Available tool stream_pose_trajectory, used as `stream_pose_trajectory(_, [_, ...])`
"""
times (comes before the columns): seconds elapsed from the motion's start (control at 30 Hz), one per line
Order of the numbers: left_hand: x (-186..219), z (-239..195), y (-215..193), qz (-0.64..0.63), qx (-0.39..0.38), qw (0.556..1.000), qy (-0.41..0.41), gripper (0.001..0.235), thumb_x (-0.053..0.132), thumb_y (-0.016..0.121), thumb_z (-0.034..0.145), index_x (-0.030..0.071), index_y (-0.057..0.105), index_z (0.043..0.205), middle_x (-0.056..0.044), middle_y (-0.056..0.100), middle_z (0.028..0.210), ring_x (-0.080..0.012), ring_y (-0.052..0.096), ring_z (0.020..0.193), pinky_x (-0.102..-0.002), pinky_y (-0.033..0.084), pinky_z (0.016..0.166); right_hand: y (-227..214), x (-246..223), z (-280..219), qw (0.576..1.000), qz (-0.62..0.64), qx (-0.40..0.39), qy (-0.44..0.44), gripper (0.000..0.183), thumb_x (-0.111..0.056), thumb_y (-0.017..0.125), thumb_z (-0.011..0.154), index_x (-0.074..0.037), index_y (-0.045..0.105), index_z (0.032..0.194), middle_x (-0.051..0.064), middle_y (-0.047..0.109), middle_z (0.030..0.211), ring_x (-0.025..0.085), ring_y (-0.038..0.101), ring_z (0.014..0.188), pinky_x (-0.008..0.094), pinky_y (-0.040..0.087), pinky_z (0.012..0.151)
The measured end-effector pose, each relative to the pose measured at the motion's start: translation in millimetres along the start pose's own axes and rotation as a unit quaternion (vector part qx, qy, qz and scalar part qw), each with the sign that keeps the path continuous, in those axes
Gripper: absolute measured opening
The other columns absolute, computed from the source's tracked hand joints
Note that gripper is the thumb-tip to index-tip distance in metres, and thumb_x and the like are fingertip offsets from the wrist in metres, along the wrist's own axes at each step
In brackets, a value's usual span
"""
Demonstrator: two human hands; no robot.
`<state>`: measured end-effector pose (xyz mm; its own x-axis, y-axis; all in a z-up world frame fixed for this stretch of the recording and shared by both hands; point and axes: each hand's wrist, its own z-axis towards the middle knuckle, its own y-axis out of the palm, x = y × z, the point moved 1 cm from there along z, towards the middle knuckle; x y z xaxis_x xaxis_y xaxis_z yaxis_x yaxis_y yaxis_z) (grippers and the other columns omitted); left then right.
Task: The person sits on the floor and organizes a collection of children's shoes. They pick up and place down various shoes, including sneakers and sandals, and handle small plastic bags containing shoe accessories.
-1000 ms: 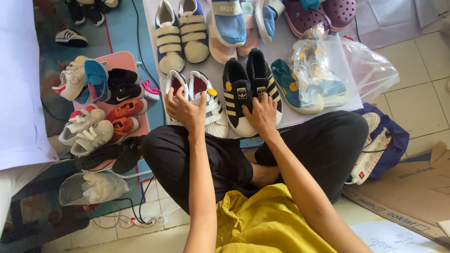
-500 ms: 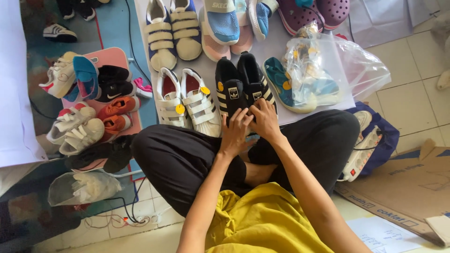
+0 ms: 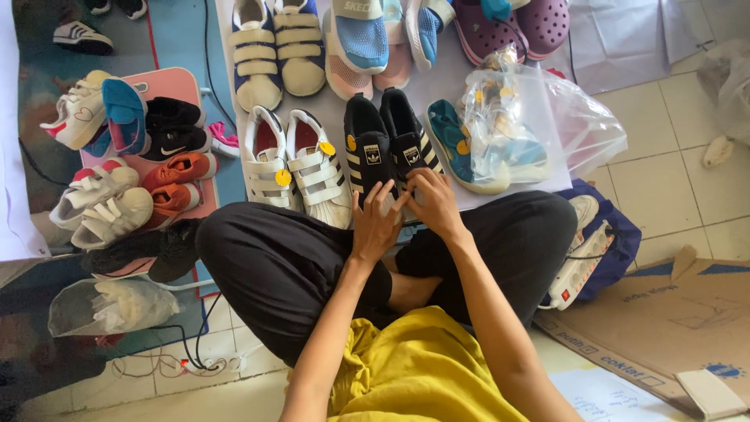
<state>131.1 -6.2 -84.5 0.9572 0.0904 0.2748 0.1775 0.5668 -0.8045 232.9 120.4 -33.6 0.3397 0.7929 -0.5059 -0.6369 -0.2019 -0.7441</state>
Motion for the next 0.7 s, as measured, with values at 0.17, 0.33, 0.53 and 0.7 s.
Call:
stream_pose_trajectory(0.17, [-5,-3,13,0.0,-0.009,0.999,-0.035,0.077,0.029,0.083,0.076,0.022,0.05,0.144,-0.008,0.045,0.151,-0.0297,0.045,0.138,-0.065,0.028,0.114,-43,27,-47,0.966,-0.096,0.22,0.097,0.039,-0.019,0.083,0.082,-0.006,0.06,0.111,0.021,0.051,0.135,0.04,0.049,0.127,0.049,0.035,0.106])
stream_pose_trajectory(0.33, [-7,-2,12,-0.016,-0.017,0.999,-0.037,0.074,0.027,0.084,0.075,0.021,0.051,0.141,-0.008,0.046,0.149,-0.03,0.047,0.136,-0.062,0.033,0.112,-92,69,-38,0.922,-0.149,0.285,0.217,0.107,-0.071,0.087,0.083,-0.006,0.039,0.152,0.036,0.021,0.151,0.057,0.037,0.135,0.067,0.033,0.111])
stream_pose_trajectory(0.53, [-4,3,6,-0.034,-0.032,0.998,-0.04,0.065,0.026,0.08,0.081,0.019,0.051,0.138,-0.009,0.044,0.15,-0.0318,0.044,0.138,-0.061,0.033,0.112,-71,109,9,0.938,-0.128,0.019,0.321,0.093,-0.067,0.084,0.074,-0.013,0.055,0.144,0.043,0.021,0.15,0.065,0.038,0.133,0.084,0.03,0.096])
stream_pose_trajectory(0.7, [-5,-1,12,-0.035,-0.047,0.997,-0.046,0.062,0.027,0.08,0.08,0.019,0.051,0.135,-0.008,0.042,0.15,-0.0316,0.042,0.14,-0.061,0.035,0.112,-35,179,5,0.956,-0.2,0.138,0.162,0.027,-0.04,0.083,0.085,-0.021,0.071,0.099,0.016,0.055,0.115,0.038,0.063,0.103,0.047,0.052,0.087])
